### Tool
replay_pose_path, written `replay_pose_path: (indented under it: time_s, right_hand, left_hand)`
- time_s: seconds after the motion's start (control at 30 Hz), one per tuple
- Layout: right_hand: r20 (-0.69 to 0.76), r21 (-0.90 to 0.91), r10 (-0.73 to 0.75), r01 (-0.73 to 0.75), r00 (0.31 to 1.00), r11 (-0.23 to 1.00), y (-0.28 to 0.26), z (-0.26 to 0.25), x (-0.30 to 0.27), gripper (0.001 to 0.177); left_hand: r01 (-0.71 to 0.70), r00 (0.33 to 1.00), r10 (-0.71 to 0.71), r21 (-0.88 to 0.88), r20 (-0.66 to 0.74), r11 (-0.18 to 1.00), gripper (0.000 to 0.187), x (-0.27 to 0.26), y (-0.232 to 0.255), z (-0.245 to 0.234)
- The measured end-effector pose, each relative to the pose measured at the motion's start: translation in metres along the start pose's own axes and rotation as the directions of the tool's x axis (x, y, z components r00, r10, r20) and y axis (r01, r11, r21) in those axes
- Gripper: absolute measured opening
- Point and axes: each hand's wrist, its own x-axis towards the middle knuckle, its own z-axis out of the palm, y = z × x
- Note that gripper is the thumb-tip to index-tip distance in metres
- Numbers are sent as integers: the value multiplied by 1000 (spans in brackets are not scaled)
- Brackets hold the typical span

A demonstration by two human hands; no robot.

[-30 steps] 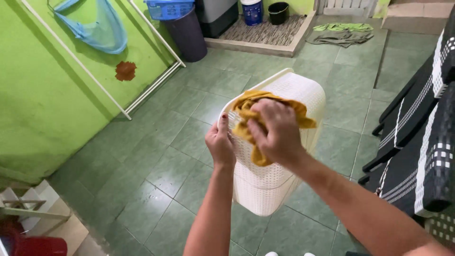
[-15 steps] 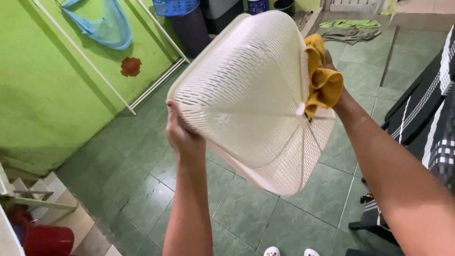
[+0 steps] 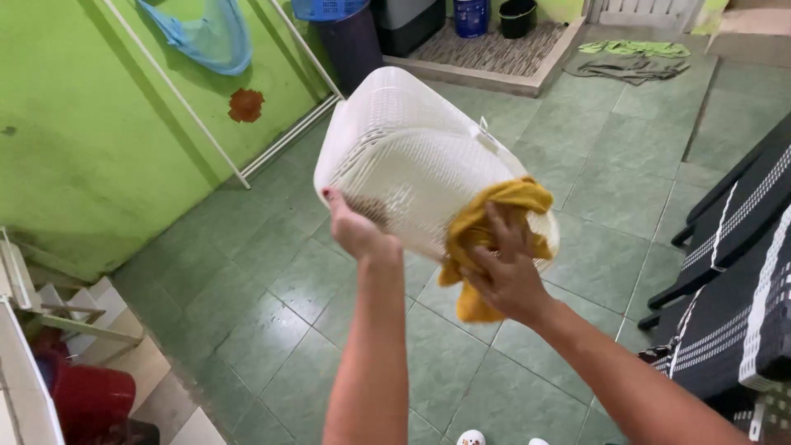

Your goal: Wiping a food cover, organizing items, and cleaning the dining table and chairs with a cloth.

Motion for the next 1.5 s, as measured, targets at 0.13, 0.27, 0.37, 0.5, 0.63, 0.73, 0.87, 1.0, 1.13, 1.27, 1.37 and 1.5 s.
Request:
replay_pose_path:
  time_s: [0.13, 0.27, 0.37, 0.5, 0.63, 0.73, 0.87, 1.0, 1.13, 1.27, 1.37, 1.5]
  right_hand:
    - [80, -403, -269, 278, 960, 872, -37, 5, 96, 44]
    - [-76, -73, -209, 204, 975, 976, -46, -11, 171, 46]
    - [-43, 180, 88, -79, 995, 980, -51, -15, 194, 47]
    - [-142, -311, -161, 111, 977, 944, -67, 0, 137, 53]
    - [-69, -511, -247, 178, 967, 841, -19, 0, 39, 52]
    - [-74, -476, -114, 66, 991, 877, 46, -12, -25, 57]
    - [-71, 166, 344, -329, 936, 930, 148, -22, -56, 49]
    - [203, 742, 693, -570, 692, 351, 168, -49, -10, 45]
    - [314, 794, 637, -563, 704, 231, 146, -79, 66, 45]
    - [274, 857, 500, -444, 822, 261, 103, -109, 118, 41]
    - [182, 822, 417, -371, 890, 433, 94, -127, 142, 35]
    - [98, 533, 133, -164, 986, 830, 56, -152, 170, 27]
  left_hand:
    - [-13, 999, 14, 33, -36, 999, 56, -15, -21, 22]
    - [-80, 989, 70, 79, 132, 994, 52, -28, -18, 25]
    - [-105, 983, 88, 101, 160, 989, 47, -23, -22, 23]
    - [-60, 994, 48, 115, 101, 992, 44, -5, -15, 13]
    - [119, 993, -119, 1, -27, 993, 47, 32, -9, -23]
    - [118, 992, -114, -72, 50, 990, 50, 68, -10, -59]
    - [206, 958, -191, -53, 214, 977, 47, 74, 9, -76]
    - [307, 849, -312, 82, 426, 948, 44, 58, 20, -74]
    - [311, 816, -365, 192, 448, 931, 43, 58, 13, -68]
    - [264, 812, -336, 214, 477, 941, 44, 51, 28, -49]
    - [213, 818, -281, 189, 502, 959, 43, 45, 36, -42]
    - [102, 840, -197, 210, 506, 972, 42, 43, 34, -38]
